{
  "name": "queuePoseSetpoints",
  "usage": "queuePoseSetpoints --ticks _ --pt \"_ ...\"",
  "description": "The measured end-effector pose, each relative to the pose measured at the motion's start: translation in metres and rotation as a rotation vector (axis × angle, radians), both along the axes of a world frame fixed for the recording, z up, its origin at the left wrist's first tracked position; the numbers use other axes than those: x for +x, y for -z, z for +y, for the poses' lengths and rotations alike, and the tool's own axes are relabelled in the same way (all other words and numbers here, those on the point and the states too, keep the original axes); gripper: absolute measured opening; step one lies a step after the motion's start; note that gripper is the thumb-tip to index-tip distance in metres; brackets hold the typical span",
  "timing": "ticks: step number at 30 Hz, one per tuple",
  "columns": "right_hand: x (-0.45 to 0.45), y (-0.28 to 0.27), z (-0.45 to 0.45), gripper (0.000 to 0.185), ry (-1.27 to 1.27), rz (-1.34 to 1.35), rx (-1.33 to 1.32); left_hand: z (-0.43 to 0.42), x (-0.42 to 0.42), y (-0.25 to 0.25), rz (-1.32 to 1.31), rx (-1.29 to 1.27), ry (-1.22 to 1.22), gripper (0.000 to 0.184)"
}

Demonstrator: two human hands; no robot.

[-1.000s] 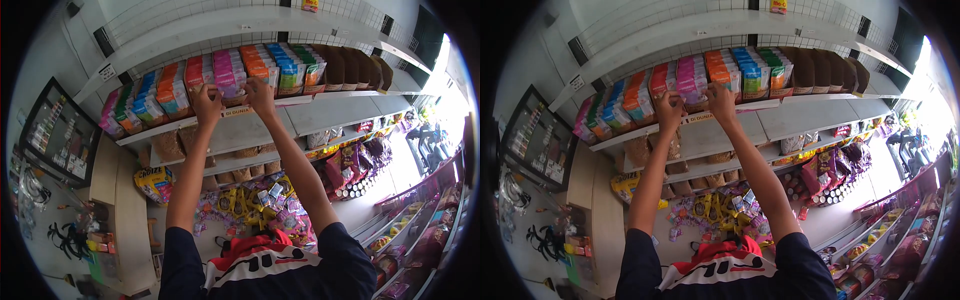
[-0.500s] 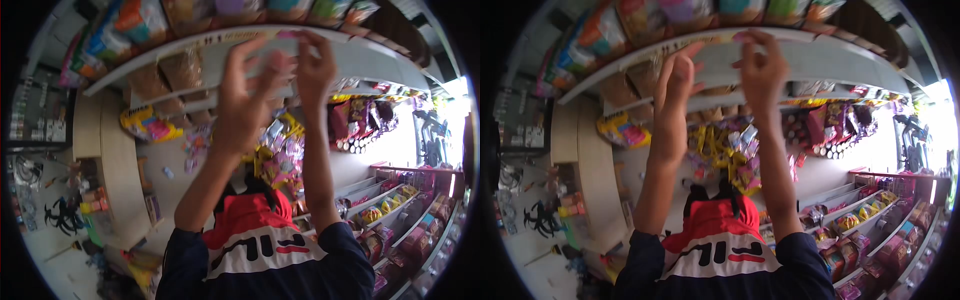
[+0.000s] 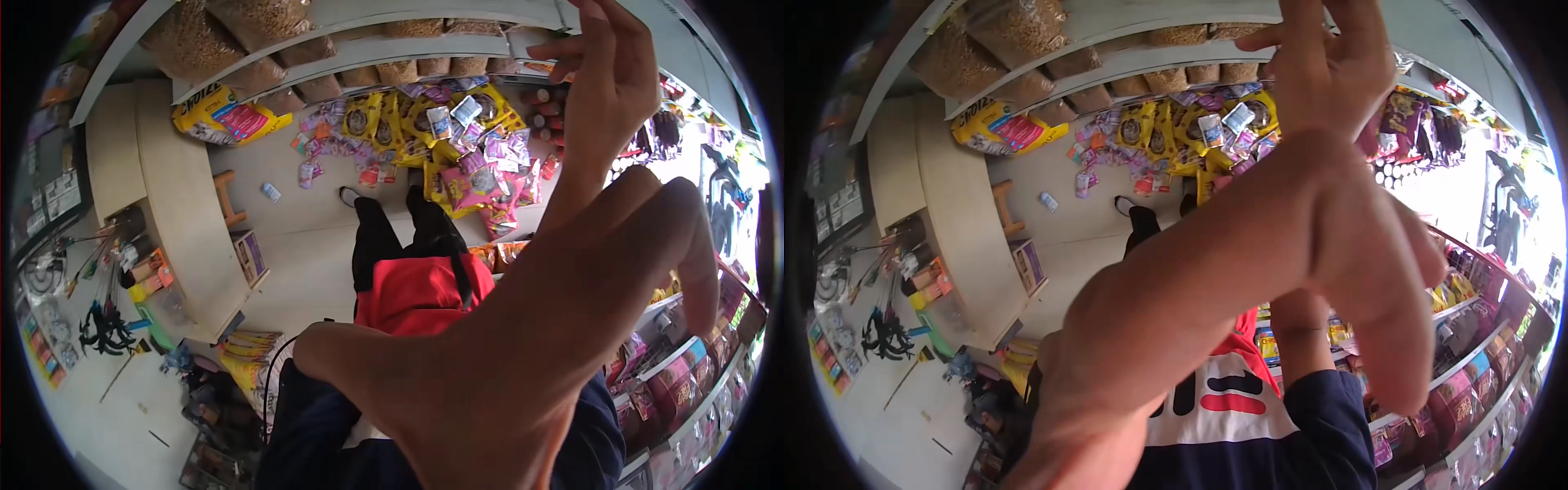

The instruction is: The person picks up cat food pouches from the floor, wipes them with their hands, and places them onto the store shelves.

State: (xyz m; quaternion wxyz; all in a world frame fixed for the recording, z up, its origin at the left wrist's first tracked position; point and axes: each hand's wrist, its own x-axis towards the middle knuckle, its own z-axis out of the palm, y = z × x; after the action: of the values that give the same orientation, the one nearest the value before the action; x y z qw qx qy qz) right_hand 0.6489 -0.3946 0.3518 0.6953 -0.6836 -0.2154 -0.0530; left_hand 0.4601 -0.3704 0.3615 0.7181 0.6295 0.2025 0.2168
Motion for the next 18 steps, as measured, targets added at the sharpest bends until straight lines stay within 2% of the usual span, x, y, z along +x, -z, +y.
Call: queuePoseSetpoints --ticks 5,12,15,18 --pt "0.002 0.007 -0.006 0.021 0.017 0.03 -0.067 -0.018 0.009 0.002 -0.005 -0.023 0.018 0.086" --pt "0.001 0.006 -0.013 0.023 -0.02 -0.008 -0.054 -0.001 0.021 0.013 0.007 0.015 0.028 0.085" --pt "-0.001 0.005 -0.015 0.025 0.008 -0.073 -0.131 -0.008 -0.001 -0.002 0.008 -0.005 0.033 0.084" --pt "0.0 0.005 -0.024 0.026 0.04 -0.135 -0.199 -0.006 0.02 0.02 -0.013 -0.027 0.057 0.083"
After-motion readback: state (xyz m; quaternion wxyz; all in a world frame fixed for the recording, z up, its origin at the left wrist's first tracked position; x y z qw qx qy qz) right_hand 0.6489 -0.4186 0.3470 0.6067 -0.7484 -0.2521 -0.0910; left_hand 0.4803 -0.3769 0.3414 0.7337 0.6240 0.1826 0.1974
